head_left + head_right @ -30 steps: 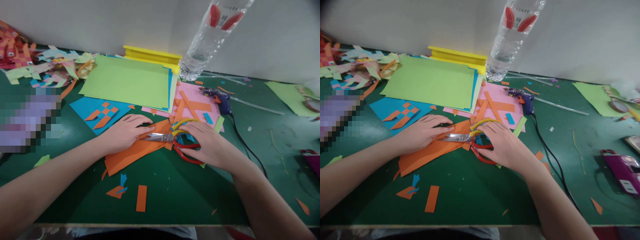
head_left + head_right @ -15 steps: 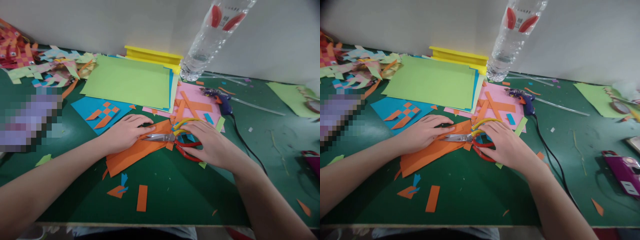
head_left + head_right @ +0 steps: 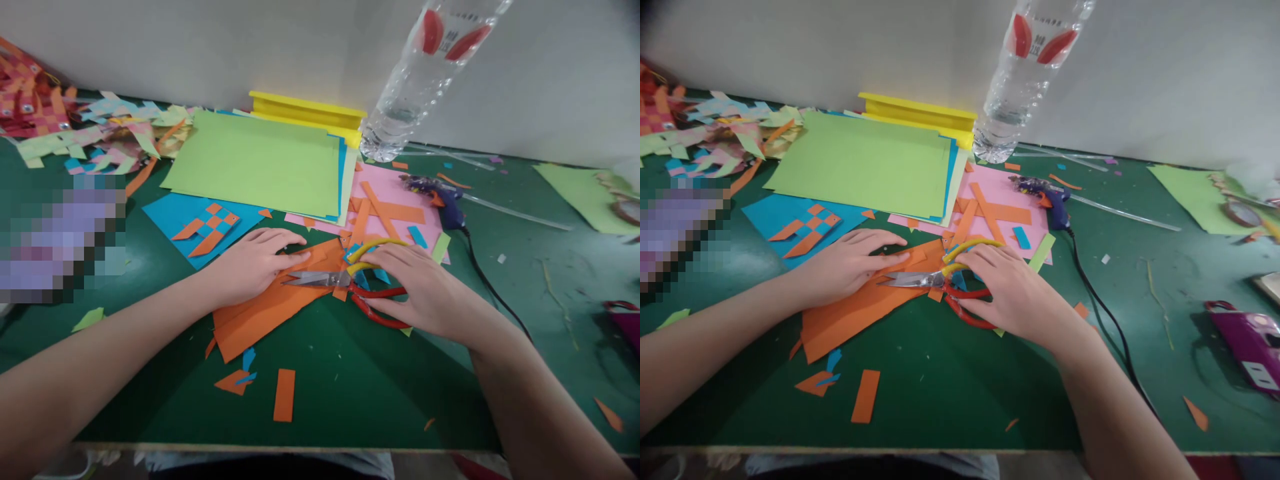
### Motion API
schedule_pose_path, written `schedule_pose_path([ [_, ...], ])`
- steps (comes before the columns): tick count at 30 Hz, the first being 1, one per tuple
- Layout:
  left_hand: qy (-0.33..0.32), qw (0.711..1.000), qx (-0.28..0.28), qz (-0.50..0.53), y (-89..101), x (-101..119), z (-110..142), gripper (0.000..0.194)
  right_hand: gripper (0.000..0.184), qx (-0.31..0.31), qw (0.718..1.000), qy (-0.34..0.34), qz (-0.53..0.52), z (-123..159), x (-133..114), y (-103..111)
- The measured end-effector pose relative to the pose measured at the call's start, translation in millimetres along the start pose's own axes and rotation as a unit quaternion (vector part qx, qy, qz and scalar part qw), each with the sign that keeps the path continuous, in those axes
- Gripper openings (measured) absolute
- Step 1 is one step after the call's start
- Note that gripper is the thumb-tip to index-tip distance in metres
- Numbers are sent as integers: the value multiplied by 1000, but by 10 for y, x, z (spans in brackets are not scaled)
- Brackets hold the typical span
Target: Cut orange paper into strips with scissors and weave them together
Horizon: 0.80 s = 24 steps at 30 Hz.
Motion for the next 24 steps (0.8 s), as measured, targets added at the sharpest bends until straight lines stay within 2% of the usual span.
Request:
schedule_pose_path([
  [17,11,1000,1,13,-35,2,17,48,37,6,1000,-17,-20,-10,-31,27],
  [24,91,992,34,78,33,82,14,53,38,-2,1000,-18,-22,-10,-11,15],
])
Point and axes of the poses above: each hand's wrist, its own z-axis away from the middle knuckle, its own y-axis out of the back of the hand, x = y × z, the point moved 7 cm from there along -z, towards the middle knuckle, and after that the axes turned 8 degrees about -x, right-handed, at the moved point
